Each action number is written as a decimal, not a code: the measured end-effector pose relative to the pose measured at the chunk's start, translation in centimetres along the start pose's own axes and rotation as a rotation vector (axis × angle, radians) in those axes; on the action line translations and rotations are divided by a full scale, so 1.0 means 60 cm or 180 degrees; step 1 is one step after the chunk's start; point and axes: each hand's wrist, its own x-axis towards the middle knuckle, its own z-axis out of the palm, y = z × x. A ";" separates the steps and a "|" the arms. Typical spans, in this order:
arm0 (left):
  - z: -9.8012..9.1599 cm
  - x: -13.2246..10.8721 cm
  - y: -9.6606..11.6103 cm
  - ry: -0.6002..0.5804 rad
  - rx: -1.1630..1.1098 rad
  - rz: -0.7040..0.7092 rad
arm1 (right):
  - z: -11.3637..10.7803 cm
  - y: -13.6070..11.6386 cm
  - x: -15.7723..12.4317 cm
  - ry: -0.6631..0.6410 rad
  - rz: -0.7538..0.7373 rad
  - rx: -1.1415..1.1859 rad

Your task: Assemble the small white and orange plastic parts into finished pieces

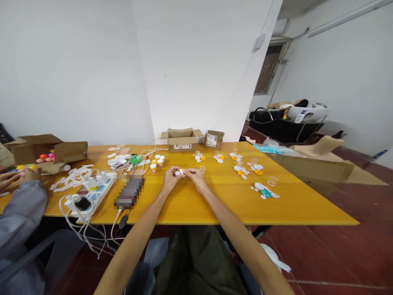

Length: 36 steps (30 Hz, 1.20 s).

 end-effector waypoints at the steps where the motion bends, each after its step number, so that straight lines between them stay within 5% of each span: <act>1: 0.000 0.000 0.001 -0.0005 -0.0016 0.0001 | 0.000 0.001 -0.001 0.0015 0.0013 0.0030; 36: 0.004 -0.004 0.001 -0.0091 0.0500 0.0923 | 0.000 -0.018 -0.011 -0.0009 0.0346 -0.0188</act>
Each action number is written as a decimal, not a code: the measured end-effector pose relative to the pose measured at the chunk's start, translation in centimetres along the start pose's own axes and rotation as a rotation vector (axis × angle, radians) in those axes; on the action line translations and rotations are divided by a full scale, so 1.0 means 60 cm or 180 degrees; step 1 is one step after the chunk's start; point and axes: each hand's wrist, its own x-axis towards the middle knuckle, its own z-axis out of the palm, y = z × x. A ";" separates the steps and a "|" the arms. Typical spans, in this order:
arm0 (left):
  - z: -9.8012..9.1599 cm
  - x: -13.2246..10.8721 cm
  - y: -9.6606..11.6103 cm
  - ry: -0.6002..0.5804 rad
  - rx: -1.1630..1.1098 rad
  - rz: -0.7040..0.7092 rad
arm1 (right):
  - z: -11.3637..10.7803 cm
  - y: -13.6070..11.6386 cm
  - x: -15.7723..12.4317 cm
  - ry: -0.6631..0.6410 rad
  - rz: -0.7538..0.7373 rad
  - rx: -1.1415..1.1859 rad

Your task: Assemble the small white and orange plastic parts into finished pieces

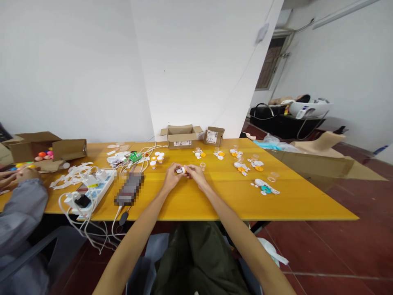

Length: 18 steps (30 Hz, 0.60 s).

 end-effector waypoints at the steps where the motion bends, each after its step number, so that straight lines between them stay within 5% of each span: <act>1: 0.000 0.000 -0.001 -0.0019 0.0041 0.0026 | 0.000 -0.001 0.000 -0.0036 -0.0005 -0.0009; 18: -0.003 -0.004 0.001 -0.0255 0.0471 0.0550 | 0.001 -0.005 -0.002 -0.0028 0.0003 -0.0465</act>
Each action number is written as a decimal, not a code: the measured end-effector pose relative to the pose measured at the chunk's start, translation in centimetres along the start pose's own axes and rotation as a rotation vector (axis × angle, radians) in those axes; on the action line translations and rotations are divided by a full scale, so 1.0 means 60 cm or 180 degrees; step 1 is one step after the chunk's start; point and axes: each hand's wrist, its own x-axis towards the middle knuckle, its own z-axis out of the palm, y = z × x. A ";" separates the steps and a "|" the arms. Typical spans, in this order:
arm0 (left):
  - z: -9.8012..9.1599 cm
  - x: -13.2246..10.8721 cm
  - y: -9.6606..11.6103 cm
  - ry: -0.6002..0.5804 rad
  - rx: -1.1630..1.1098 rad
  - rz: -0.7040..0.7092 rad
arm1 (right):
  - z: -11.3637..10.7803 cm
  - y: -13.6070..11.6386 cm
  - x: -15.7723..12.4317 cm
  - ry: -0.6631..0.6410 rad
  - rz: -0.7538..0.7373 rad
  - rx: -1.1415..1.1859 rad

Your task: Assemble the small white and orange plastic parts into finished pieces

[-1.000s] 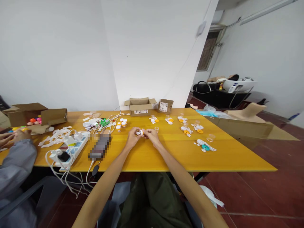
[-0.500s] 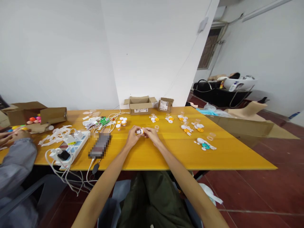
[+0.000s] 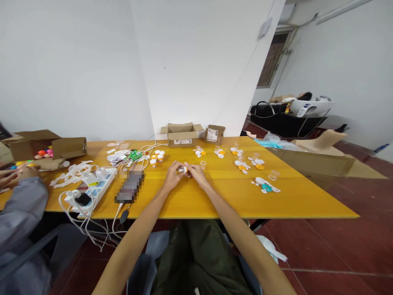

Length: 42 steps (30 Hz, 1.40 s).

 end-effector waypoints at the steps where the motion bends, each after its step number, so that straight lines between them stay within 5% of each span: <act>1: 0.000 0.000 0.001 0.0002 0.0007 0.0018 | 0.000 0.000 0.000 0.0008 -0.0018 -0.0068; 21: 0.004 -0.001 0.012 -0.0214 -0.0585 -0.0587 | -0.005 0.019 0.015 0.0206 -0.0337 -0.1080; 28: 0.003 0.005 -0.003 0.0066 -0.0980 -0.1015 | -0.031 0.016 0.017 0.1335 -0.1141 -0.1666; 32: -0.001 0.008 -0.008 0.0187 -0.1070 -0.1305 | -0.051 0.031 0.024 0.1780 -0.0934 -0.2310; 36: -0.003 0.009 -0.011 0.0335 -0.1164 -0.1471 | -0.060 0.048 0.026 0.1458 -0.0441 -0.2705; 42: 0.000 0.010 -0.015 0.0417 -0.1235 -0.1572 | -0.052 0.043 0.029 0.0951 -0.0660 -0.1897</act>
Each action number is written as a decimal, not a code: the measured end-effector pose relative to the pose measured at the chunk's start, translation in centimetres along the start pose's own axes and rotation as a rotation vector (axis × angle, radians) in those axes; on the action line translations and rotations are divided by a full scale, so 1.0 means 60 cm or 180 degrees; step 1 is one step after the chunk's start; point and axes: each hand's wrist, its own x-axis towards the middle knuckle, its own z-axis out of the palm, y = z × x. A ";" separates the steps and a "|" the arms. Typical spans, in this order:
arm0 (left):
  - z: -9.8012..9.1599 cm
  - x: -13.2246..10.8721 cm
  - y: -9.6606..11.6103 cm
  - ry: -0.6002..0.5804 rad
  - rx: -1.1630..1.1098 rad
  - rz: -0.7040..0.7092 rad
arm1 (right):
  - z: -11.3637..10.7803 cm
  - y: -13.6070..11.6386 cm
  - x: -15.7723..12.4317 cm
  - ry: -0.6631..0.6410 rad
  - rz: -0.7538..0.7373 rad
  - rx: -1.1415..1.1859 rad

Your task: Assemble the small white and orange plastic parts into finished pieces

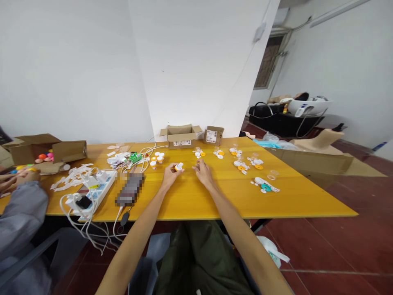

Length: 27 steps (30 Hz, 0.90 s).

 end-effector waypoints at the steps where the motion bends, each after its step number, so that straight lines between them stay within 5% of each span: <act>1: 0.000 0.000 -0.001 0.0027 0.0001 -0.0012 | 0.001 -0.005 0.000 -0.0053 0.0016 0.0270; 6: -0.005 0.001 -0.006 0.0240 0.0022 0.0041 | 0.002 -0.025 -0.001 -0.0401 0.0093 0.1489; 27: 0.005 -0.007 0.013 -0.0641 -0.0096 -0.0045 | -0.017 -0.052 -0.009 -0.0900 -0.0226 0.1785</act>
